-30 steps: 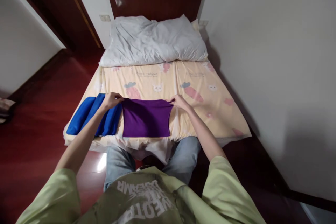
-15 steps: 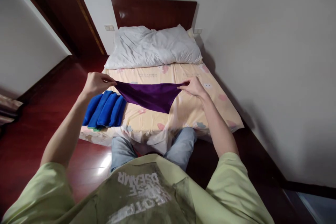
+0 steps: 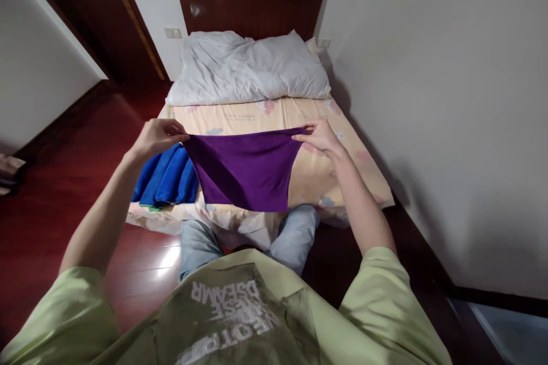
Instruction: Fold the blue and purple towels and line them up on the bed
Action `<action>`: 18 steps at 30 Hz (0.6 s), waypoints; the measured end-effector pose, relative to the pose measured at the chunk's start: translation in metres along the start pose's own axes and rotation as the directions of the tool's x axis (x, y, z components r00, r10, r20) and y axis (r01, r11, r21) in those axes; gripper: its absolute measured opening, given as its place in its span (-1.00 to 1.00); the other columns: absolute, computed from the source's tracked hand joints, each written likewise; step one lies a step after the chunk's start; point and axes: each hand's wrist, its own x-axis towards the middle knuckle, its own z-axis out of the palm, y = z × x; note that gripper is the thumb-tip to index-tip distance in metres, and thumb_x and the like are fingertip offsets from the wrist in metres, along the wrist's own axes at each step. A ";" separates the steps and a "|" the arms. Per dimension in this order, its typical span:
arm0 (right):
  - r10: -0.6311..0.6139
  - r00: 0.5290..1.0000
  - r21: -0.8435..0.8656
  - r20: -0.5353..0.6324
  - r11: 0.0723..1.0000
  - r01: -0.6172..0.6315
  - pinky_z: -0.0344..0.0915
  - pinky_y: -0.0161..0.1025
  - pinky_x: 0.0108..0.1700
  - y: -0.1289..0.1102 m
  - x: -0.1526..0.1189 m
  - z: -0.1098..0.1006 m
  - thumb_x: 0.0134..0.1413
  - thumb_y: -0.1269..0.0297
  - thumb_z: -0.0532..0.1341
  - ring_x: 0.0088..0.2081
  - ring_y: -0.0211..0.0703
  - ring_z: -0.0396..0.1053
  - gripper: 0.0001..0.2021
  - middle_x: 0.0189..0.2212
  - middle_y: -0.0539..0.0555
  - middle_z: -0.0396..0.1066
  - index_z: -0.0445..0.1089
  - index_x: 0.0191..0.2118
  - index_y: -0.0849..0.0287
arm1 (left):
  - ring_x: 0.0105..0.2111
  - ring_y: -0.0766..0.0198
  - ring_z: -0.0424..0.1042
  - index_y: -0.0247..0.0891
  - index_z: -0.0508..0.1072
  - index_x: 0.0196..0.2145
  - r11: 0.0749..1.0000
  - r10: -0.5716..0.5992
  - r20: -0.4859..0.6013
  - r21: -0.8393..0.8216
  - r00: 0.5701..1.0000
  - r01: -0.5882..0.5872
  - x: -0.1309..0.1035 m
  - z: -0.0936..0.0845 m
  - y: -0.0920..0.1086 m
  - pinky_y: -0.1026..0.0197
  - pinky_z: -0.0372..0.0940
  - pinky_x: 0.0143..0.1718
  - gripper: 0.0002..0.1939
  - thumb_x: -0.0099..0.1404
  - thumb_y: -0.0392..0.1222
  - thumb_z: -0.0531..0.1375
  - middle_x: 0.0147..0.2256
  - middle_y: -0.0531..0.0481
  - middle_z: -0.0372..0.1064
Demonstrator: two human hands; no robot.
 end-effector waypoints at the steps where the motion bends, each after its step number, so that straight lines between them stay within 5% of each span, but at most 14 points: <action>1: 0.036 0.999 0.005 0.017 0.999 -0.036 0.57 -0.03 -0.13 0.012 0.007 0.007 -0.43 -0.06 0.62 -0.25 0.00 0.58 -0.38 -0.31 0.18 0.60 0.57 -0.24 0.27 | -0.40 0.21 0.51 -0.30 0.59 -0.33 1.000 -0.022 0.038 -0.004 0.999 0.023 0.007 0.011 -0.012 0.26 0.37 -0.33 -0.63 0.09 0.09 0.37 -0.44 -0.03 0.53; 7: 0.240 0.962 -0.014 0.130 0.971 -0.241 0.54 -0.08 -0.18 0.118 0.062 0.064 -0.52 0.02 0.63 -0.29 0.02 0.57 -0.41 -0.39 0.19 0.59 0.56 -0.32 0.30 | -0.40 0.16 0.52 -0.28 0.56 -0.42 0.975 -0.204 0.208 -0.038 0.956 0.217 0.056 0.106 -0.107 0.24 0.34 -0.33 -0.69 0.00 0.02 0.38 -0.48 -0.03 0.53; 14: 0.384 0.923 -0.245 0.024 0.897 -0.367 0.51 -0.12 -0.10 0.250 0.129 0.132 -0.23 0.26 0.54 -0.27 -0.04 0.55 -0.70 -0.37 0.12 0.58 0.55 -0.33 0.27 | -0.33 0.12 0.52 -0.26 0.52 -0.46 0.929 -0.368 0.159 0.033 0.916 0.368 0.124 0.231 -0.193 0.16 0.36 -0.20 -0.85 0.01 -0.17 0.37 -0.45 -0.04 0.52; 18: 0.419 0.906 -0.270 -0.059 0.867 -0.418 0.49 -0.15 -0.09 0.314 0.150 0.163 -0.09 0.45 0.43 -0.29 -0.09 0.53 -0.83 -0.36 0.11 0.57 0.54 -0.30 0.28 | -0.29 0.11 0.48 -0.28 0.52 -0.39 0.928 -0.373 0.133 0.078 0.918 0.365 0.148 0.283 -0.232 0.11 0.35 -0.13 -0.90 0.07 -0.26 0.32 -0.38 -0.09 0.52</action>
